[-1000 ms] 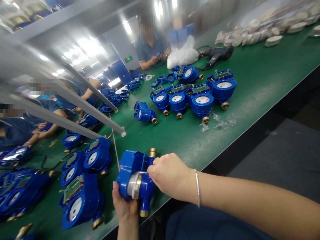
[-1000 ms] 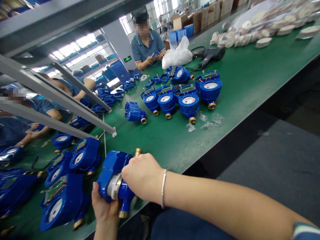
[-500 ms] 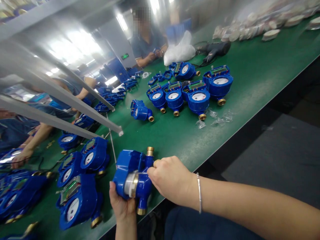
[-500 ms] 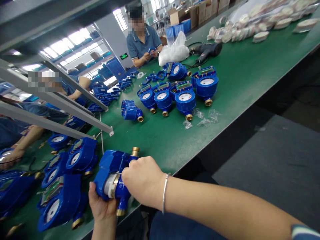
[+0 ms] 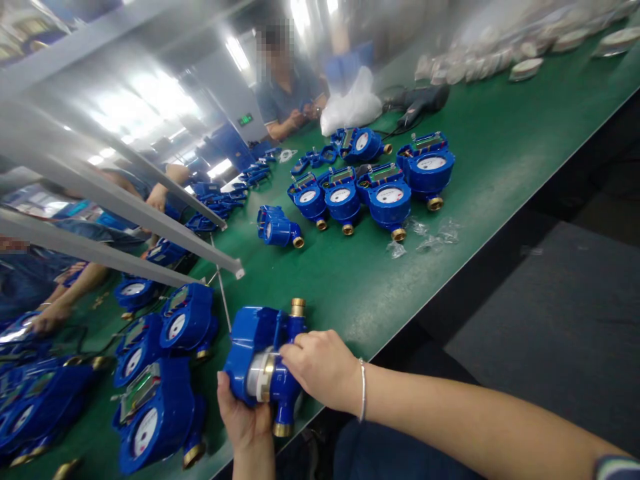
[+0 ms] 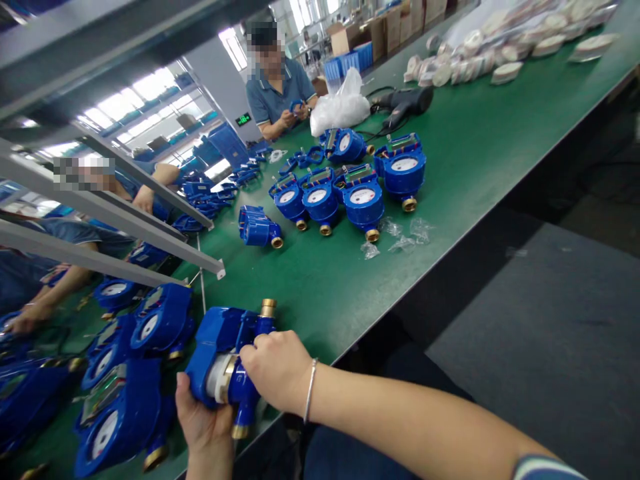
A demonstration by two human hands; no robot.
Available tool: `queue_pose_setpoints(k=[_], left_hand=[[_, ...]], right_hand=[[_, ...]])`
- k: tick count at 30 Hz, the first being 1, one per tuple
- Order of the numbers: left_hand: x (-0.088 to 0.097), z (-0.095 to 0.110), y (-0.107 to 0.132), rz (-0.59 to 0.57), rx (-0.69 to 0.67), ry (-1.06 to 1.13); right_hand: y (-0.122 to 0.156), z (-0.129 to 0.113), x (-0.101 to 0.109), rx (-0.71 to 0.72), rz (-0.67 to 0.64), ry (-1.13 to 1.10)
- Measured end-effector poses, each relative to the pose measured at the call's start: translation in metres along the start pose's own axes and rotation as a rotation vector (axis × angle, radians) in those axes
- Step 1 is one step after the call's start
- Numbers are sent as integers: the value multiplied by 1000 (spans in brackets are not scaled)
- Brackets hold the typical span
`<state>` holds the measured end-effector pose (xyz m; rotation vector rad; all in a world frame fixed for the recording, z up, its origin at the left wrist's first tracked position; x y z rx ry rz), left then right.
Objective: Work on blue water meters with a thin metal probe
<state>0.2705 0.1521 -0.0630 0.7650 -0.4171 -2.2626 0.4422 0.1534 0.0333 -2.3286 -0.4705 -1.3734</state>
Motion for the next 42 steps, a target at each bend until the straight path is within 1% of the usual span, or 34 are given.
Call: queue_pose_setpoints(k=[5, 7, 10, 17, 22, 24, 26, 29, 31, 34, 42], left_hand=[[-1, 0, -4, -25, -11, -18], [0, 1, -6, -42, -36, -36], [4, 1, -10, -48, -55, -53], [6, -2, -6, -30, 11, -20], [2, -3, -4, -51, 23, -25], [1, -4, -4, -55, 18, -29], [1, -4, -6, -55, 16, -32], [3, -3, -8, -54, 2, -34], [4, 0, -9, -49, -25, -41], [6, 1, -7, -33, -40, -48], [2, -3, -6, -55, 12, -66]], right_hand=[[21, 3, 28, -43, -2, 64], [25, 1, 33, -32, -9, 71], [24, -2, 31, -26, -12, 70], [10, -9, 19, -27, -9, 57], [-2, 2, 5, -62, -44, -50], [0, 9, 7, -85, -41, -53], [8, 12, 15, -89, -37, -37], [24, 11, 29, -89, -33, 24], [30, 9, 33, -88, -36, 52], [30, 4, 31, -66, -45, 65], [9, -1, 10, -30, -47, -3]])
Point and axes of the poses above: each hand's wrist, its own y-axis away from the middle knuckle, its own x-axis out of the back of the hand, z = x × y, the point moved 8 cm from there along -y, towards the middle knuckle, and after that the axes turned 3 degrees about y, right-handed, at the moved point
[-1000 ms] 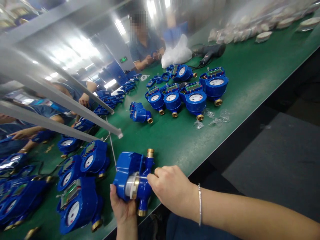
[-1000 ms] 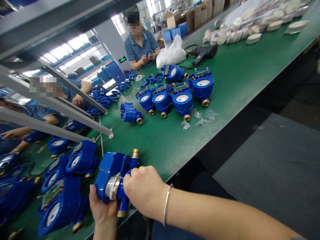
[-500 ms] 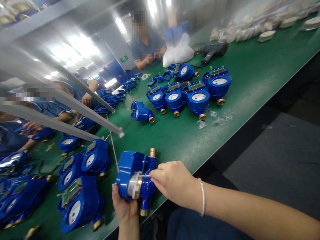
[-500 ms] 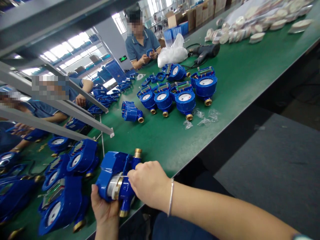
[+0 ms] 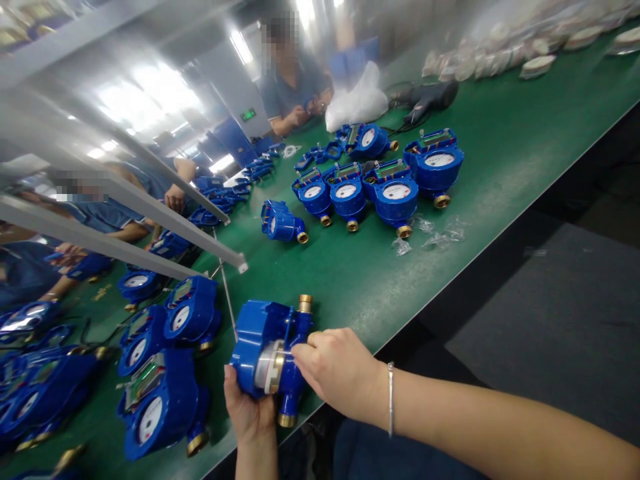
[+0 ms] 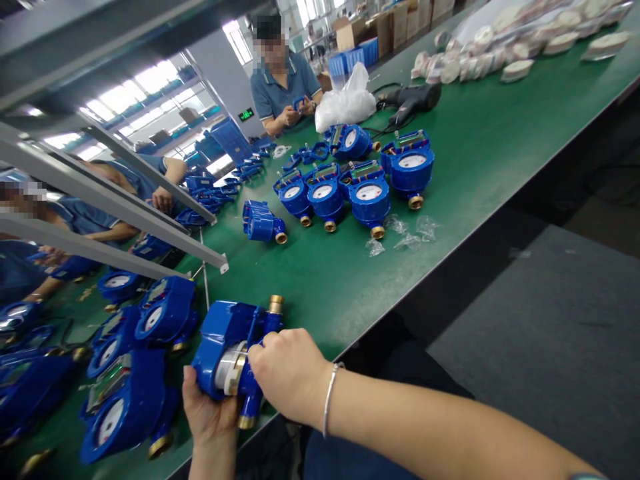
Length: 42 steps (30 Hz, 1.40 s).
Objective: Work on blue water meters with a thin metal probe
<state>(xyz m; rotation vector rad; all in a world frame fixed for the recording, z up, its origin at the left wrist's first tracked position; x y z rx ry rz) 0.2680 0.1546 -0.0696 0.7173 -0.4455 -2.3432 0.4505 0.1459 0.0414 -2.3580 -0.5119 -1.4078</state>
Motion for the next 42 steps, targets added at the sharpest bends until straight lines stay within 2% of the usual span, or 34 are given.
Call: queue_pose_setpoints(k=[3, 8, 12, 19, 23, 26, 33, 42], left_hand=[[3, 0, -3, -5, -8, 5], [6, 2, -5, -27, -44, 31], [6, 3, -4, -22, -64, 36], [5, 1, -4, -1, -30, 30], [1, 2, -1, 16, -30, 39], [1, 3, 2, 32, -38, 33], [2, 4, -3, -20, -88, 40], [0, 3, -4, -28, -72, 27]], right_hand=[[2, -1, 1, -7, 6, -4], [19, -3, 16, -24, 12, 91], [17, -8, 20, -4, 36, 110], [1, -10, 2, 24, 32, 47], [-2, -1, -13, -19, 32, -41], [3, 7, -16, -43, 46, -68], [24, 11, 7, -67, 26, 45], [5, 0, 6, -13, 6, 37]])
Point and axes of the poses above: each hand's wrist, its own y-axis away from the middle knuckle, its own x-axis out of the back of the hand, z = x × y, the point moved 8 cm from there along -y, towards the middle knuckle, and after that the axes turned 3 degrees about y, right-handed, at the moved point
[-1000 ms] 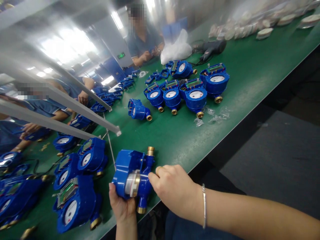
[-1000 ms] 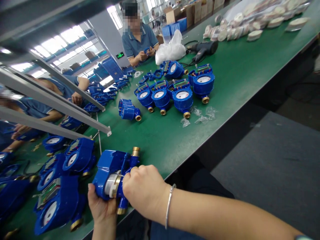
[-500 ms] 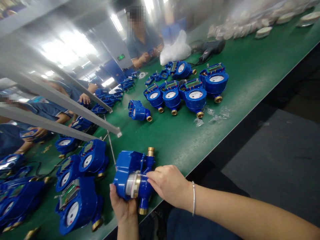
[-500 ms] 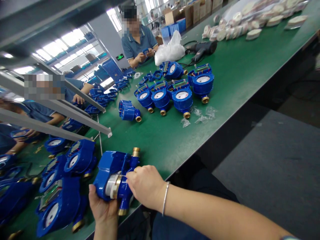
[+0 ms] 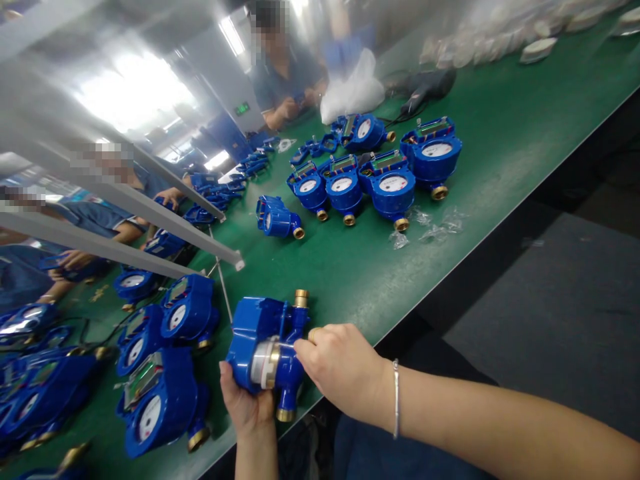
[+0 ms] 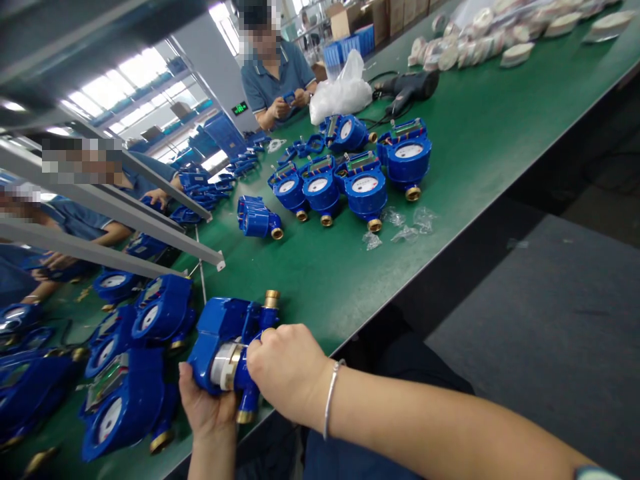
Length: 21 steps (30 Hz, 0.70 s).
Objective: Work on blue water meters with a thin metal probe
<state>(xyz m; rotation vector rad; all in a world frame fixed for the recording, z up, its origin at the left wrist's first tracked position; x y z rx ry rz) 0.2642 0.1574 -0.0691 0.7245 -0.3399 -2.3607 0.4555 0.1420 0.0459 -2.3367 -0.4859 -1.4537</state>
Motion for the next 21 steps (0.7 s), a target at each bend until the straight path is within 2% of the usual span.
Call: queue_pose_setpoints(k=[5, 11, 16, 21], left_hand=[[-2, 2, 2, 24, 1, 3], [-4, 2, 2, 23, -33, -3], [-4, 1, 3, -4, -18, -17], [-4, 3, 4, -21, -38, -13]], right_hand=[[3, -1, -3, 6, 6, -12], [10, -6, 5, 20, 18, 11], [3, -10, 8, 60, 30, 12], [-7, -17, 2, 101, 51, -8]])
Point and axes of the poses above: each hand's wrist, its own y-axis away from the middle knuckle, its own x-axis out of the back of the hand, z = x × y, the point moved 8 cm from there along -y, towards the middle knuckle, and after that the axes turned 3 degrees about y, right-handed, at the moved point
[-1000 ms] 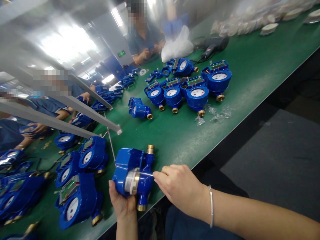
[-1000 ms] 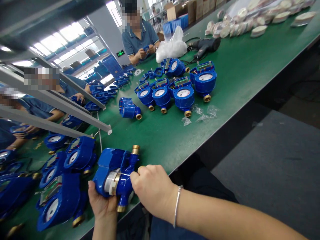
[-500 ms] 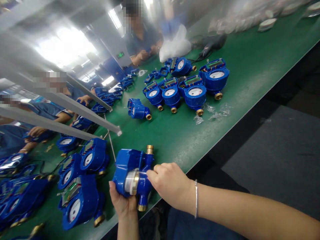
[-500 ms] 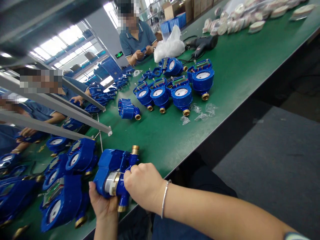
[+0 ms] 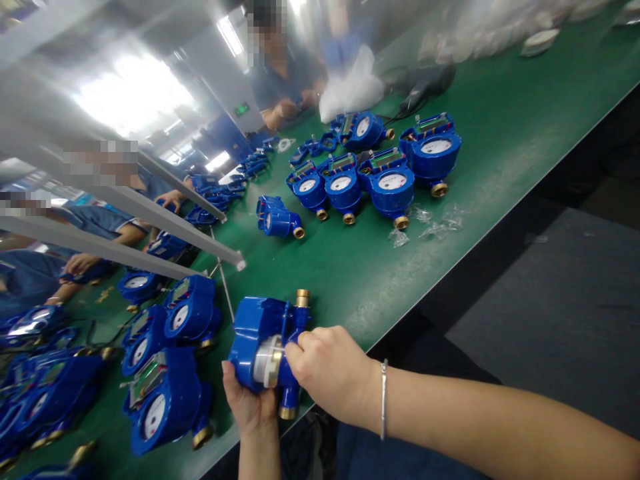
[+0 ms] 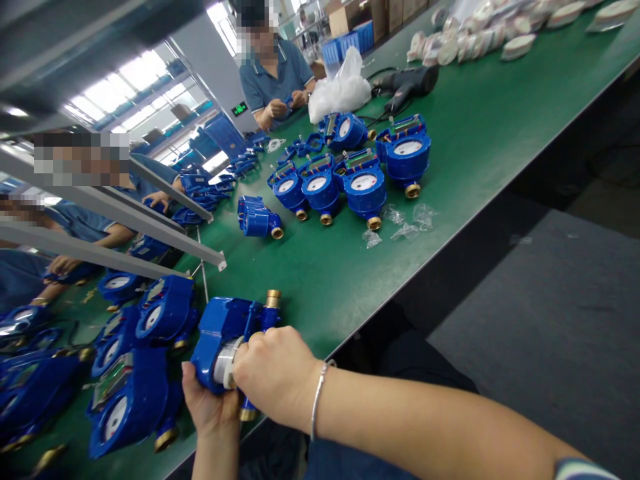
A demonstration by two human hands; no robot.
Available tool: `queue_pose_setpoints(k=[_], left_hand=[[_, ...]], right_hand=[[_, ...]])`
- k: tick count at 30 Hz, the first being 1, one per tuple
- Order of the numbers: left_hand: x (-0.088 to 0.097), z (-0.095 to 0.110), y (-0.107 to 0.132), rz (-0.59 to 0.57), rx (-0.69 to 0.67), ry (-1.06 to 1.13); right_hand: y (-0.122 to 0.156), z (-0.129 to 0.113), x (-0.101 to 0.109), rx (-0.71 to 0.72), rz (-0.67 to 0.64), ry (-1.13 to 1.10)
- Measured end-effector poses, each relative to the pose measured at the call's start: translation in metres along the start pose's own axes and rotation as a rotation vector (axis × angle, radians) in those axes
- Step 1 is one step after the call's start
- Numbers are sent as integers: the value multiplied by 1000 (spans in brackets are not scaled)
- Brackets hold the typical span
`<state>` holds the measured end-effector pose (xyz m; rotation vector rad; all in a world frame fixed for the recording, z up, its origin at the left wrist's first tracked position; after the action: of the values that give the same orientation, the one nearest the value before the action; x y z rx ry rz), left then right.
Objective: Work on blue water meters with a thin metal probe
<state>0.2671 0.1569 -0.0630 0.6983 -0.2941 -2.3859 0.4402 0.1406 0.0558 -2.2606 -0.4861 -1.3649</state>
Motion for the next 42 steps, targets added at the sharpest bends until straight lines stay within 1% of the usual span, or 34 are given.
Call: queue_pose_setpoints(k=[5, 9, 11, 14, 20, 22, 26, 28, 32, 36, 39, 42], left_hand=[[2, -3, -3, -17, 26, 19], [4, -6, -9, -25, 40, 32], [2, -5, -10, -33, 22, 33], [-2, -1, -7, -31, -20, 46], [-8, -1, 4, -3, 30, 50], [-8, -1, 4, -6, 34, 46], [-4, -2, 0, -8, 35, 33], [-3, -2, -2, -16, 25, 28], [-4, -1, -3, -34, 14, 29], [-3, -1, -1, -10, 26, 40], [-2, -2, -1, -10, 34, 40], [-1, -3, -3, -11, 29, 24]], right_hand=[[-6, 13, -3, -60, -39, -48], [4, 19, 12, -96, -10, -24], [9, 18, 19, -94, 4, 3], [10, 15, 21, -79, -11, 27], [0, 6, 15, -25, -21, 22], [1, 2, 14, -12, 3, 36], [8, -6, 21, 4, 96, 81], [10, -7, 22, 11, 108, 94], [3, -2, 15, 21, 63, 79], [-6, 8, -4, -1, -12, 3], [-9, 14, -18, -22, -38, -32], [-6, 17, -19, -58, -45, -51]])
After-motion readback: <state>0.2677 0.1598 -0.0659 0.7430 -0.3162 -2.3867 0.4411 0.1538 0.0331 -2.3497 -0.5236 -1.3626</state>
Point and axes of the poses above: each hand's wrist, its own y-axis away from the middle knuckle, its own x-axis out of the back of the hand, z = x × y, the point moved 8 cm from there along -y, towards the middle knuckle, and after that the axes turned 3 degrees about y, right-handed, at the moved point
